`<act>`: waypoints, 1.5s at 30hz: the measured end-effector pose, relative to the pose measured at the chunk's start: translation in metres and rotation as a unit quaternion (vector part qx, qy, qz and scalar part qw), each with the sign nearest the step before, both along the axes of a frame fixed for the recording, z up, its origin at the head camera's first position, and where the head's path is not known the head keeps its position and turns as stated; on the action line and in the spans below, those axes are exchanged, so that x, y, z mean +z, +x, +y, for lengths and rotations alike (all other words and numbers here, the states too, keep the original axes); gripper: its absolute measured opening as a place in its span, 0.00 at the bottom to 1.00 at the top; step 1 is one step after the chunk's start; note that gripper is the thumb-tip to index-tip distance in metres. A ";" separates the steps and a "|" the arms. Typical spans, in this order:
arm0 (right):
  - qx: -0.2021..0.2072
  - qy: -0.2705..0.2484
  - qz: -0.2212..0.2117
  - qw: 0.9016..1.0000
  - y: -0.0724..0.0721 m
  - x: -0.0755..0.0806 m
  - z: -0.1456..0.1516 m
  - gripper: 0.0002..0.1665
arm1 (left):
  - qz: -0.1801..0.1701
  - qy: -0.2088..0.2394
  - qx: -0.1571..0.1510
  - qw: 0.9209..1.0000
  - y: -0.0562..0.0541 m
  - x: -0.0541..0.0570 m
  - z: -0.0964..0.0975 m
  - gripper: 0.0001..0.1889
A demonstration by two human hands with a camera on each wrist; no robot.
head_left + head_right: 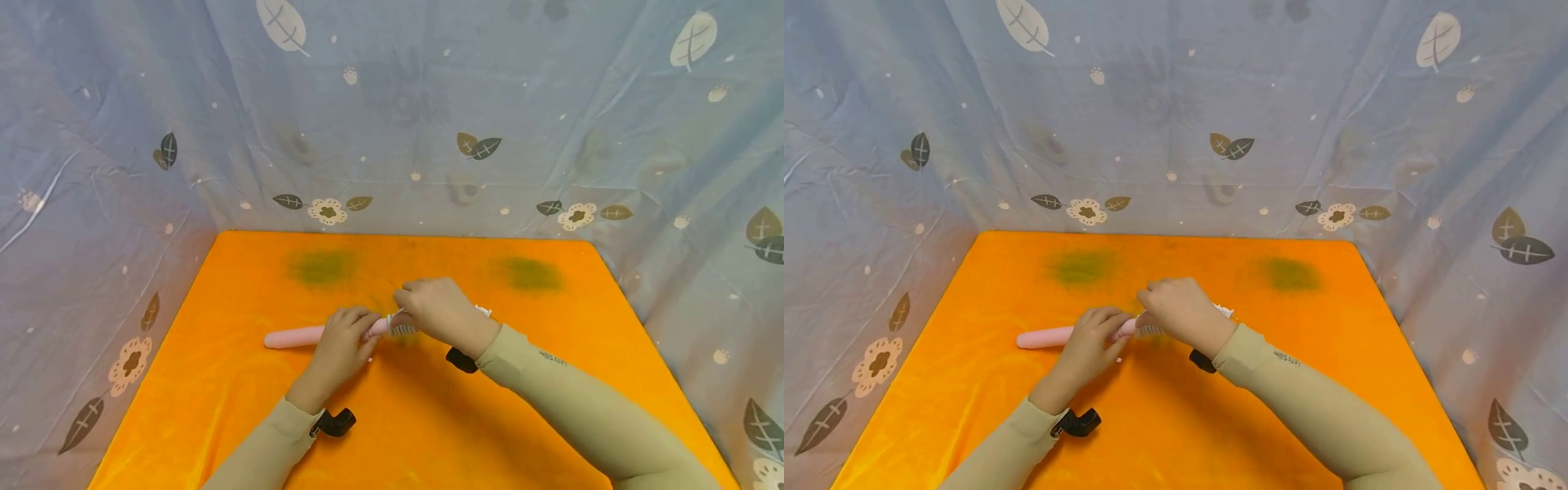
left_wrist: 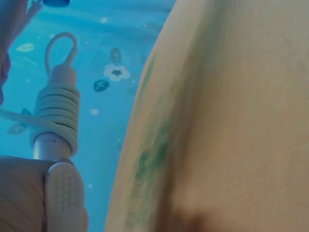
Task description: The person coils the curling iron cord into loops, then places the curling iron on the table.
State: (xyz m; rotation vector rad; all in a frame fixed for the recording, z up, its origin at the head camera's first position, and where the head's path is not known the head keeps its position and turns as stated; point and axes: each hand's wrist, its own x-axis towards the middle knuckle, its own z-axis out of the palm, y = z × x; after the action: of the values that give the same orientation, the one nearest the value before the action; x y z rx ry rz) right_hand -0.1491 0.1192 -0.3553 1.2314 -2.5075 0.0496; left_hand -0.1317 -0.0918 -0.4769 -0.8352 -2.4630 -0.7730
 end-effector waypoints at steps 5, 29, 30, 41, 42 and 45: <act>0.001 0.003 -0.023 1.000 -0.017 -0.002 -0.001 0.21 | 0.009 -0.028 -0.014 0.999 0.003 -0.001 0.002 0.17; -0.061 -0.103 -0.294 0.948 -0.059 -0.070 0.034 0.10 | 0.039 0.024 -0.086 0.995 0.012 -0.006 -0.008 0.18; -0.061 -0.103 -0.299 0.947 -0.058 -0.074 0.033 0.10 | 0.041 0.030 -0.084 0.995 0.011 -0.005 -0.009 0.19; -0.032 -0.161 -0.367 0.915 -0.025 -0.095 0.025 0.06 | 0.040 0.095 -0.041 0.994 0.008 -0.001 -0.012 0.20; -0.038 -0.173 -0.389 0.904 -0.022 -0.096 0.025 0.07 | 0.040 0.097 -0.036 0.994 0.007 -0.001 -0.012 0.20; -0.040 -0.208 -0.404 0.890 -0.015 -0.102 0.020 0.09 | 0.036 0.100 -0.020 0.994 0.006 -0.001 -0.012 0.20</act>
State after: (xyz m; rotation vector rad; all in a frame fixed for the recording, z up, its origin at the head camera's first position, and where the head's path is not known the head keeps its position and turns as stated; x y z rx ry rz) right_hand -0.1640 0.1389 -0.4569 1.0440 -2.9480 1.2446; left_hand -0.1262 -0.1038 -0.4780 -0.8239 -2.2670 -0.9678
